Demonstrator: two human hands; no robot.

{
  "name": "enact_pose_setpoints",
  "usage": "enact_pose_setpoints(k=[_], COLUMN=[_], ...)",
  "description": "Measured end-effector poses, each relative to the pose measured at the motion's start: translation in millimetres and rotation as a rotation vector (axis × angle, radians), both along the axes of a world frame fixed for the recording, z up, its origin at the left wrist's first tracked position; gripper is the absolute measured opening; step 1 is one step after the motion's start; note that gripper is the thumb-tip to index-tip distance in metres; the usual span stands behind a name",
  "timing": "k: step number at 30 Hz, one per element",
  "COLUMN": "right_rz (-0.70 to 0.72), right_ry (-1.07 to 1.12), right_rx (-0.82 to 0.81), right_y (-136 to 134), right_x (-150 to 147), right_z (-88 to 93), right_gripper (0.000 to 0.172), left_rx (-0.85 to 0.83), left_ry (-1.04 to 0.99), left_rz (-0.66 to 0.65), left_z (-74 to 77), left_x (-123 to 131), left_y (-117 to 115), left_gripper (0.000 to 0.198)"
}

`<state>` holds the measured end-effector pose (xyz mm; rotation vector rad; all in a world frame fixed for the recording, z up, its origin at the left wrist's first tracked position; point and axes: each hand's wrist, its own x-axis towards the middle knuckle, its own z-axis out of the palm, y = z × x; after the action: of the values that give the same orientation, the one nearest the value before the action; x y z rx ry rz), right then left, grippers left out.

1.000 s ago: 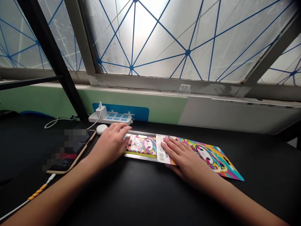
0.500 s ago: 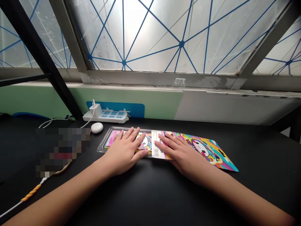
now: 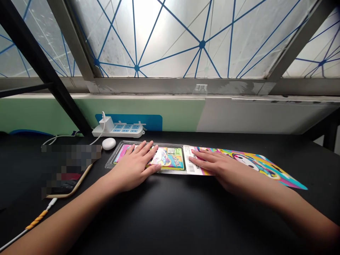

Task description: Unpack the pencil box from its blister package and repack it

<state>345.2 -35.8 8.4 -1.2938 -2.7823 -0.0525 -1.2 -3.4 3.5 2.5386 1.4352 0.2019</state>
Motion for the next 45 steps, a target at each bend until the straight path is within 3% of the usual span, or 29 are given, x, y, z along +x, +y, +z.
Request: enact_pose_setpoints(k=[6, 8, 11, 14, 17, 19, 22, 24, 26, 29, 32, 45], right_rz=[-0.076, -0.059, 0.096, 0.247, 0.332, 0.368, 0.414, 0.444, 0.385, 0.248, 0.242, 0.267], right_ry=[0.208, 0.25, 0.2, 0.081, 0.161, 0.243, 0.26, 0.253, 0.247, 0.321, 0.374, 0.404], right_rx=[0.167, 0.237, 0.31, 0.363, 0.511, 0.577, 0.469, 0.268, -0.022, -0.276, -0.338, -0.354], right_y=[0, -9, -35, -71, -103, -114, -105, -87, -68, -48, -40, -35], right_x=[18, 6, -35, -87, -130, -148, -161, -163, -162, -160, -161, -165], right_z=[29.7, 40.6, 43.2, 17.2, -33.1, -63.9, -78.2, -64.3, -41.8, -15.3, -10.1, -23.8], right_gripper=[0.069, 0.064, 0.058, 0.047, 0.033, 0.027, 0.029, 0.035, 0.056, 0.053, 0.049, 0.028], left_rx=[0.033, 0.042, 0.033, 0.001, -0.055, -0.091, -0.033, 0.082, 0.178, 0.234, 0.27, 0.323], left_ry=[-0.011, -0.059, -0.208, -0.475, -0.713, -0.761, -0.554, -0.307, -0.131, -0.018, 0.048, 0.161], left_rz=[0.021, 0.045, 0.018, -0.015, 0.046, 0.065, 0.011, 0.004, 0.013, -0.003, -0.017, 0.012], left_z=[-0.9, -1.1, 0.8, 3.6, 5.2, 5.6, 5.0, 3.8, 2.1, -0.2, -1.6, -0.5], left_x=[-2, 4, 11, 12, 9, 6, 2, 2, 3, 7, 12, 27], left_y=[5, 2, -5, -9, -8, -6, -4, -4, -3, -3, -5, -8], left_gripper=[0.07, 0.066, 0.054, 0.041, 0.034, 0.032, 0.033, 0.037, 0.042, 0.045, 0.047, 0.056])
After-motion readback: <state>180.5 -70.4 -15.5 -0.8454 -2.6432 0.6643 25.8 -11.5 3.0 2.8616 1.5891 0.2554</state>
